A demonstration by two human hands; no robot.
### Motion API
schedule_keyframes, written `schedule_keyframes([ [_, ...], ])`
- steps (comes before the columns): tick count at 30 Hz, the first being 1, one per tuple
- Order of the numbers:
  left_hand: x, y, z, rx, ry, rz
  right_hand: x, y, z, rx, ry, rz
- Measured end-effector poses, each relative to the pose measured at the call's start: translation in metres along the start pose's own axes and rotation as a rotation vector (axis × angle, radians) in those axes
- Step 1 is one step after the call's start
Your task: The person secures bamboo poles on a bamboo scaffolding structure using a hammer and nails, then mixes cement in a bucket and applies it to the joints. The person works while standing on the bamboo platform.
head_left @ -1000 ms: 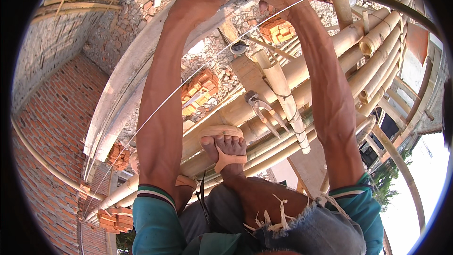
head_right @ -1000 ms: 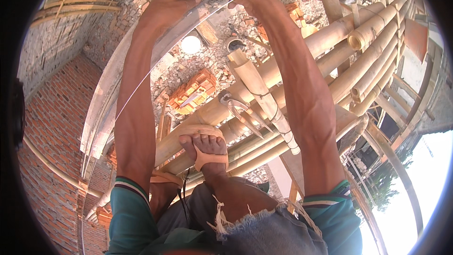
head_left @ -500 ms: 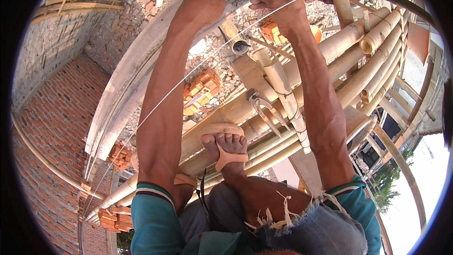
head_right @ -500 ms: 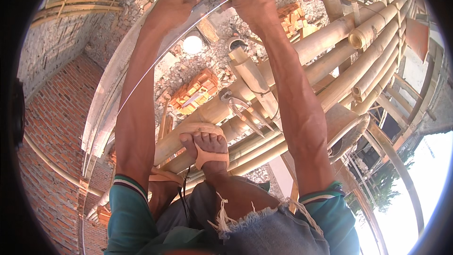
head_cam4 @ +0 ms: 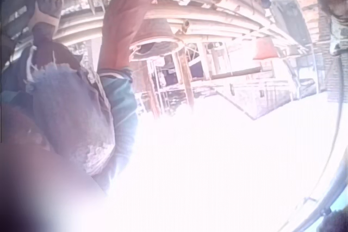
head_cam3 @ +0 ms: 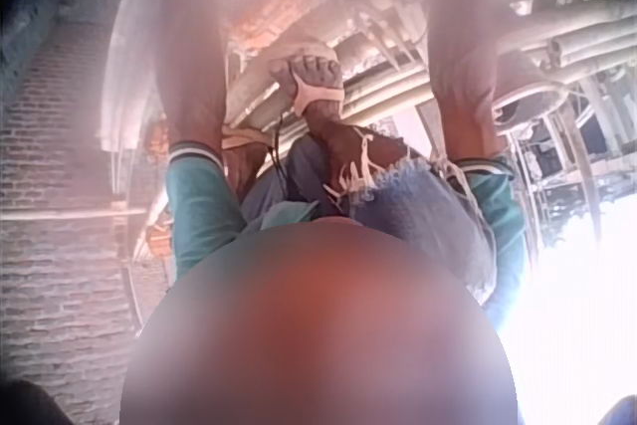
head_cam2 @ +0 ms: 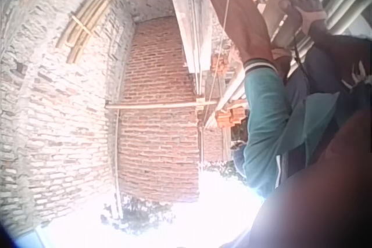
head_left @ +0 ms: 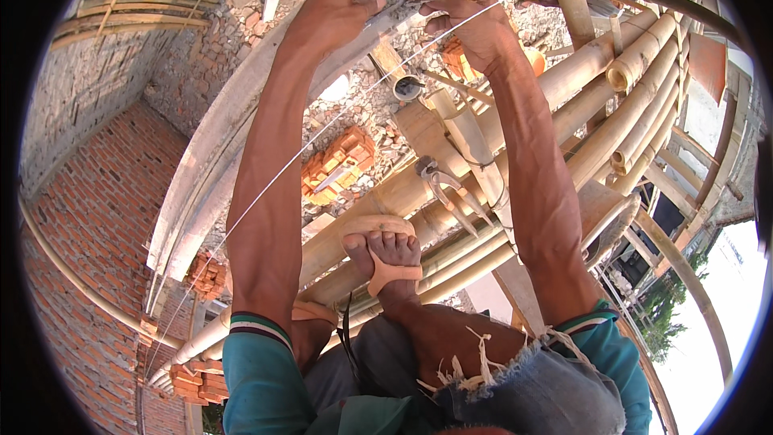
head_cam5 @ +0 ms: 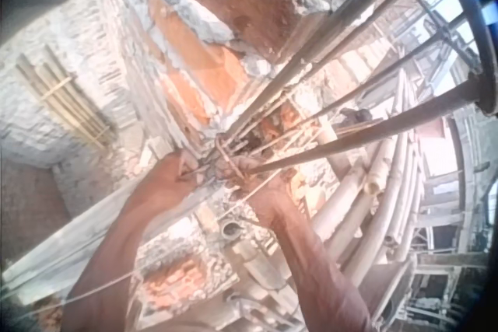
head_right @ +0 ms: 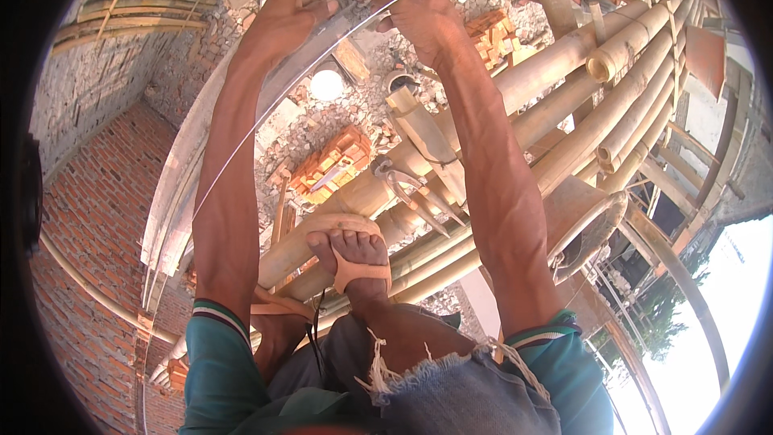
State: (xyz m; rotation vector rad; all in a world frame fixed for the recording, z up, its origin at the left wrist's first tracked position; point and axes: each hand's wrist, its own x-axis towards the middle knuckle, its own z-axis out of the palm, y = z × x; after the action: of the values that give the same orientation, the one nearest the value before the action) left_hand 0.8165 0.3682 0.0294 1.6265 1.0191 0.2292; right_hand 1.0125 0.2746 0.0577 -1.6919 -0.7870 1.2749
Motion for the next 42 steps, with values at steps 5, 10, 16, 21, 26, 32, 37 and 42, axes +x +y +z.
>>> schedule_keyframes([
  [5, 0.001, -0.003, -0.001, -0.068, -0.019, -0.019, -0.02, 0.001, 0.007, -0.099, 0.069, 0.1],
  [10, 0.002, -0.005, 0.0, -0.035, -0.024, 0.013, -0.023, -0.001, 0.004, 0.087, 0.051, 0.094],
  [16, 0.003, -0.008, 0.004, 0.018, 0.019, 0.113, -0.018, 0.011, 0.015, 0.091, 0.208, 0.109],
  [21, 0.004, -0.009, 0.002, -0.015, -0.013, 0.076, -0.021, 0.012, 0.014, -0.029, 0.191, 0.087],
  [26, 0.003, -0.009, -0.002, -0.048, -0.046, 0.079, -0.023, 0.009, 0.018, -0.181, 0.066, -0.16],
  [32, 0.001, -0.005, -0.004, -0.088, -0.061, 0.048, -0.052, -0.004, 0.05, -0.46, 0.61, -0.03],
  [37, 0.001, -0.005, -0.008, -0.163, -0.115, -0.017, -0.07, -0.023, 0.074, -0.831, 0.406, -0.706],
  [42, 0.005, -0.004, -0.01, 0.005, -0.065, 0.062, -0.058, -0.025, 0.086, -1.183, 0.293, -0.185],
])
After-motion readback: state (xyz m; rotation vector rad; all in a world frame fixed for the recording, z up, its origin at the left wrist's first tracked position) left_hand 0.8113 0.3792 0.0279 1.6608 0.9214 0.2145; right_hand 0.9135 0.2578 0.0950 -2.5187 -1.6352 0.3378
